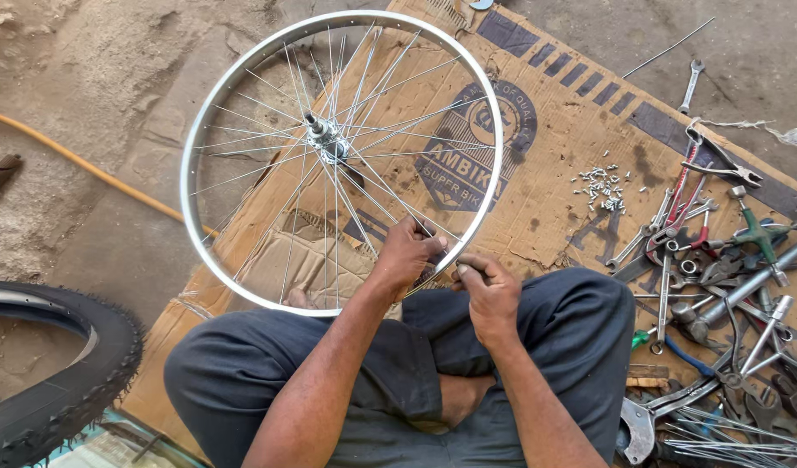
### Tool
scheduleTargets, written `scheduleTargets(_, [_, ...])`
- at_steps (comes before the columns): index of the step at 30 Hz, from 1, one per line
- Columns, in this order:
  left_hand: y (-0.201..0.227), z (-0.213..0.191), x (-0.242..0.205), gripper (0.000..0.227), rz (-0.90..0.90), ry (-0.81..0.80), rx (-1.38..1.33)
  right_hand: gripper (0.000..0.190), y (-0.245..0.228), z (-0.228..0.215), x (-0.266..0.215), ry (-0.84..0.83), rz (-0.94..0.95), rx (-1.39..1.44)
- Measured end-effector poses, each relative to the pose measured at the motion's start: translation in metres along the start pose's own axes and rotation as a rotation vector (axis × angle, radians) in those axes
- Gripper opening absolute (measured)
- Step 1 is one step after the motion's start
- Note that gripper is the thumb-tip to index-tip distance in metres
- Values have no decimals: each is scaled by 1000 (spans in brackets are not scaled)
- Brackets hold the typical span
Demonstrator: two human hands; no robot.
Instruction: The person sits on the floor and assembles a bicycle wheel by inserting spokes into the hub and rim. They use their hands to thread the spokes and secure them with nipples, working systematically around the wheel.
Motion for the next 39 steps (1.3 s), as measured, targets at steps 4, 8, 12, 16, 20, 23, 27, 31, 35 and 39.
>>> scheduleTargets(4, [-2, -1, 0, 23, 15, 24, 38, 12, -9, -2, -3, 68, -124, -89])
scheduleTargets(8, [0, 2, -1, 23, 13, 32, 41, 12, -10, -2, 2, 85, -239, -181])
scheduleTargets(12, [3, 2, -3, 23, 12, 55, 108, 14, 2, 4, 6, 48, -224, -108])
scheduleTargets(16, [1, 1, -3, 23, 25, 55, 106, 16, 10, 5, 6, 37, -203, -1])
scheduleTargets(20, [-3, -2, 1, 21, 36, 39, 96, 17, 12, 9, 6, 68, -222, 54])
scheduleTargets(23, [-5, -3, 4, 23, 69, 39, 118, 18, 5, 9, 4, 57, -365, -64])
scheduleTargets(27, [-2, -3, -1, 19, 50, 38, 141, 17, 5, 9, 8, -1, -264, -24])
scheduleTargets(31, [3, 1, -6, 19, 27, 50, 181, 17, 1, 7, 8, 2, -241, -31])
scheduleTargets(35, [13, 2, -14, 24, 55, 108, 329, 28, 5, -1, 17, 118, -184, -209])
scheduleTargets(39, [25, 16, -35, 31, 531, 102, 896, 17, 18, -2, 33, -103, 36, -128])
Point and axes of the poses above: each hand's wrist, its own x-axis towards the middle knuckle, its own z-axis out of the palm, y = z × x, the point moved 5 cm from there along x, towards the middle knuckle, and after that the axes turned 15 degrees about -x, right-handed, at the moved point
